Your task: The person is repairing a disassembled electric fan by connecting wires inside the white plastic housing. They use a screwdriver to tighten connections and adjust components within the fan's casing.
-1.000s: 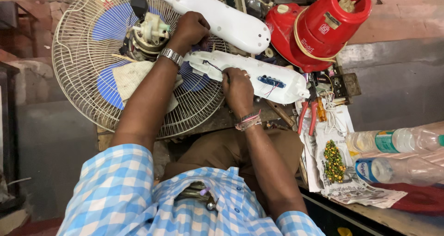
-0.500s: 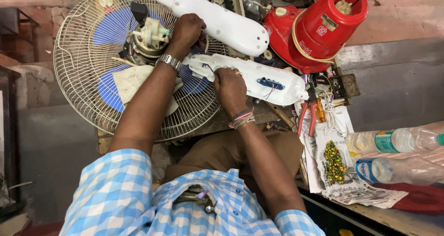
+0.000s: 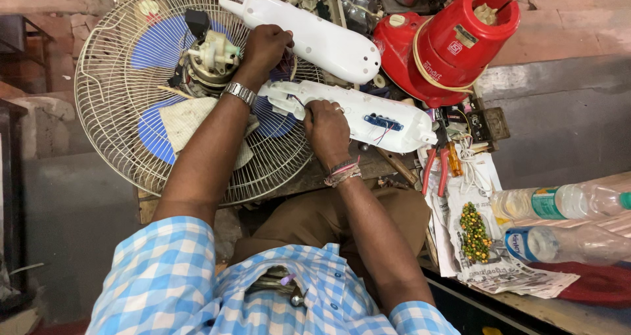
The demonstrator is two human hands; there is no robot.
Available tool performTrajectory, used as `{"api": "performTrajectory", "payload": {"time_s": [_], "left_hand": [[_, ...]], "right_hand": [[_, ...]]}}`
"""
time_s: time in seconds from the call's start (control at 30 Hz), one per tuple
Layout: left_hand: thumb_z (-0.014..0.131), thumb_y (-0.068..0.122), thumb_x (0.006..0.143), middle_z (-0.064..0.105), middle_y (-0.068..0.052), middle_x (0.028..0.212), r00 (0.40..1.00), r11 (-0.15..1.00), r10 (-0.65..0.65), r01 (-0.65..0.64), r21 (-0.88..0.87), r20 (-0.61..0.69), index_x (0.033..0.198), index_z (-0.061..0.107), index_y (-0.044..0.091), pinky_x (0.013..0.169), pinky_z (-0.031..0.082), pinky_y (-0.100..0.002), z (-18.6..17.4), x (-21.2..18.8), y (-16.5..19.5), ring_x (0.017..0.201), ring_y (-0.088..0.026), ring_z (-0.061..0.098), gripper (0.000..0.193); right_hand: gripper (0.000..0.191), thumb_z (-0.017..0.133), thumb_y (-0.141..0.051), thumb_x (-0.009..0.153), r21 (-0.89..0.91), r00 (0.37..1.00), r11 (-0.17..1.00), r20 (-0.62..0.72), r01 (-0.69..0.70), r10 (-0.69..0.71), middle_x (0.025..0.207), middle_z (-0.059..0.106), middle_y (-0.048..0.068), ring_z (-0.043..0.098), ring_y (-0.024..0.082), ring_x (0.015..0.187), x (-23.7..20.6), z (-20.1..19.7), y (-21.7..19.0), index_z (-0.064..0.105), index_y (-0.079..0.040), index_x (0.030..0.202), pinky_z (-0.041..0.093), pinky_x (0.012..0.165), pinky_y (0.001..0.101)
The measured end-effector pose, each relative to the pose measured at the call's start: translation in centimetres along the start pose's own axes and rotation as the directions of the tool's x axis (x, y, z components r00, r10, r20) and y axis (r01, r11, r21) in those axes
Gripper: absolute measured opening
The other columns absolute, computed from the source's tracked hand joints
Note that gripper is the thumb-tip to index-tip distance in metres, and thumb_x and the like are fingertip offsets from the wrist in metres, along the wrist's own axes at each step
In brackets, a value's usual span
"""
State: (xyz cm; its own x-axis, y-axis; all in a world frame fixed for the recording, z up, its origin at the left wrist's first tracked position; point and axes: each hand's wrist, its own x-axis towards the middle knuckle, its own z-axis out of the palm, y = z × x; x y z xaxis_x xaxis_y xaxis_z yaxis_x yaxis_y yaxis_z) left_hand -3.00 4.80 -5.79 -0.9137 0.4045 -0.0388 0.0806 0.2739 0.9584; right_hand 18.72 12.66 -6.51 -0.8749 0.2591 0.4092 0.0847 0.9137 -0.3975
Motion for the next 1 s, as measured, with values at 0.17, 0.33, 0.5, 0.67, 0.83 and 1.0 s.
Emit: {"api": "performTrajectory", "payload": {"time_s": [0.17,0.33,0.5,0.67,0.83,1.0], "left_hand": [[0.067,0.030,0.093,0.072,-0.006,0.068,0.997,0.997,-0.070,0.071,-0.043,0.037,0.079,0.077,0.003,0.054,0.049,-0.033,-0.01,-0.24,0.11,0.054,-0.013,0.062,0.032],[0.069,0.026,0.096,0.069,-0.009,0.066,1.000,0.999,0.006,-0.005,-0.031,0.028,0.083,0.075,0.001,0.052,0.046,-0.033,-0.07,-0.52,0.32,0.054,-0.015,0.059,0.029],[0.067,0.005,0.091,0.072,-0.013,0.071,0.995,0.929,0.063,-0.032,-0.369,0.072,0.094,0.066,-0.005,0.048,0.056,-0.032,-0.41,-0.61,0.29,0.054,-0.020,0.070,0.010],[0.069,-0.005,0.084,0.075,-0.015,0.085,0.998,0.904,0.036,-0.009,-0.427,0.055,0.095,0.065,-0.005,0.057,0.064,-0.031,-0.18,-0.49,0.25,0.066,-0.020,0.079,0.011],[0.063,-0.008,0.083,0.074,-0.013,0.083,0.995,0.867,0.047,0.001,-0.499,0.085,0.093,0.063,-0.002,0.056,0.062,-0.030,-0.10,-0.42,0.00,0.067,-0.020,0.077,0.011],[0.061,-0.010,0.081,0.074,-0.011,0.083,0.996,0.906,0.054,-0.020,-0.423,0.069,0.090,0.065,-0.002,0.058,0.062,-0.028,-0.05,-0.42,-0.15,0.070,-0.018,0.077,0.013]], "right_hand": [[0.011,0.068,-0.012,0.091,-0.005,1.000,1.000,-0.005,-0.006,0.006,0.090,0.068,0.013,0.063,0.034,0.084,0.06,-0.03,-0.08,0.068,-0.006,0.100,0.051,0.075,0.0456],[0.011,0.067,-0.012,0.091,-0.001,1.000,1.000,0.003,-0.024,0.024,0.091,0.068,0.014,0.063,0.034,0.085,0.03,-0.05,-0.12,0.069,-0.005,0.101,0.051,0.076,0.0459],[0.010,0.068,-0.012,0.091,0.018,0.999,0.999,-0.015,-0.030,0.031,0.091,0.068,0.014,0.063,0.036,0.086,0.15,-0.13,-0.32,0.069,-0.006,0.099,0.051,0.077,0.0466],[0.010,0.068,-0.012,0.092,0.028,0.999,0.999,-0.041,-0.025,0.027,0.092,0.068,0.014,0.064,0.036,0.087,0.33,-0.17,-0.32,0.069,-0.006,0.099,0.051,0.078,0.0463],[0.011,0.068,-0.013,0.092,0.009,0.999,0.999,-0.020,-0.038,0.038,0.092,0.068,0.015,0.063,0.036,0.087,0.31,0.12,-0.33,0.069,-0.006,0.100,0.051,0.076,0.0469],[0.011,0.067,-0.014,0.092,0.012,0.999,0.999,-0.014,-0.046,0.046,0.092,0.068,0.014,0.063,0.035,0.086,0.39,0.13,-0.31,0.068,-0.006,0.100,0.051,0.076,0.0461]]}}
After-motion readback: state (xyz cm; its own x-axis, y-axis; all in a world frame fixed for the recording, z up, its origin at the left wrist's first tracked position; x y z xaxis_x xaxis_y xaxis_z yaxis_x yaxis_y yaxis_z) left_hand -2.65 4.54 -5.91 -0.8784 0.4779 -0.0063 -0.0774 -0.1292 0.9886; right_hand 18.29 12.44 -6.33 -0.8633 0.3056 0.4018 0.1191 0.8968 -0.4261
